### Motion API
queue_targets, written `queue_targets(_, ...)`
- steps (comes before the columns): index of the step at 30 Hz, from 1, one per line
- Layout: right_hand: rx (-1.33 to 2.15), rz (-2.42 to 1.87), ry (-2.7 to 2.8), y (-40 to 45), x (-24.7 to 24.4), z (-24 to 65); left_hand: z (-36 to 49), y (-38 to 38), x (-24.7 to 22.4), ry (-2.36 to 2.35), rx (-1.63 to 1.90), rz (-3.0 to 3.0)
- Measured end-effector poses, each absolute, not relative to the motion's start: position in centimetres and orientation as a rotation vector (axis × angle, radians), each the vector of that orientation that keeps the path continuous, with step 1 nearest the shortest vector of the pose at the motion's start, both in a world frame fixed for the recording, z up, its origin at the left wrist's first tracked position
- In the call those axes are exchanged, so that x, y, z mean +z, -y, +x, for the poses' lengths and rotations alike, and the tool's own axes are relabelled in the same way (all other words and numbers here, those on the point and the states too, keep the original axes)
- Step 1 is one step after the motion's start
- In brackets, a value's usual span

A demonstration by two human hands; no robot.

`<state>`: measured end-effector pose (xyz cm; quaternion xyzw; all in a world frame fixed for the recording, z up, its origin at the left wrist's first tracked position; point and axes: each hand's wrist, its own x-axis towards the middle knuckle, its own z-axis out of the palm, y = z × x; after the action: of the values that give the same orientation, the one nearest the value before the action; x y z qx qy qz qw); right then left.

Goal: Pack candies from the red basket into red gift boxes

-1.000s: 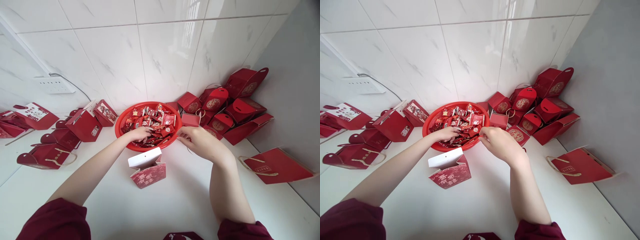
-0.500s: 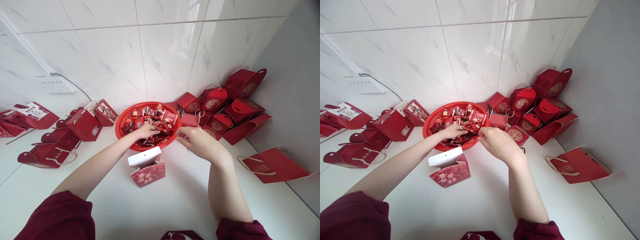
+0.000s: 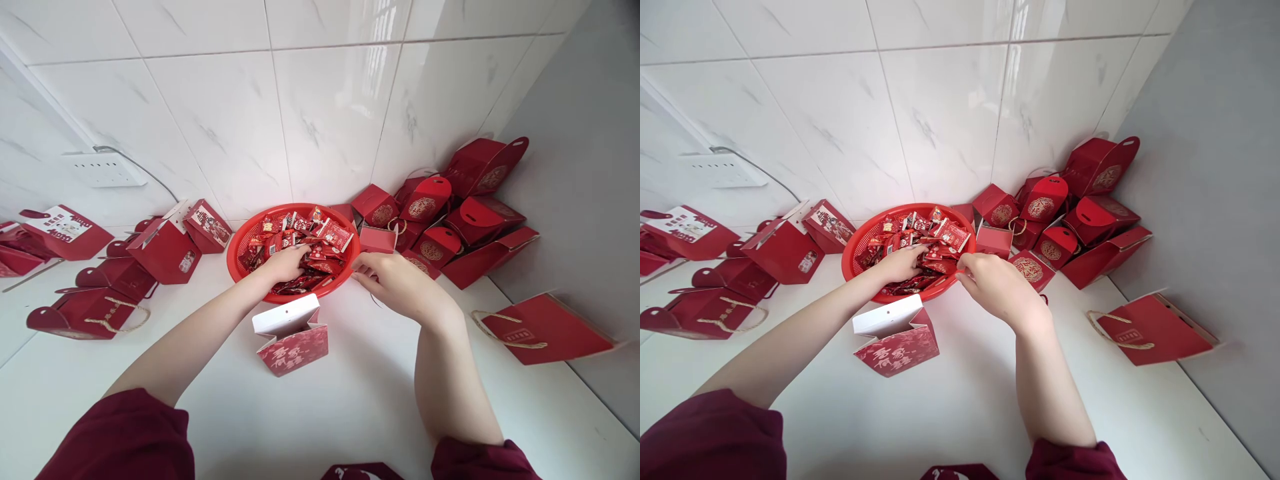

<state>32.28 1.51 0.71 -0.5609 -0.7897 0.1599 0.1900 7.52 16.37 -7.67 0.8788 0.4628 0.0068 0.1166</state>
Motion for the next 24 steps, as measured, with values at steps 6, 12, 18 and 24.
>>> queue_targets(6,0.446,-1.607,2.216,-1.6,0.7,32.3,7.4,-15.7,-7.0,-1.399,-0.110,2.598)
queue_targets(12,0.442,-1.627,2.214,-1.8,0.6,32.4,7.1,-15.1,-6.7,-1.531,-0.153,2.592)
queue_targets(18,0.464,-1.654,2.224,-1.8,0.7,32.2,7.4,-15.0,-6.8,-1.655,-0.243,2.525)
queue_targets(24,0.470,-1.710,2.227,-1.8,0.7,32.0,7.5,-15.1,-6.8,-1.680,-0.276,2.519)
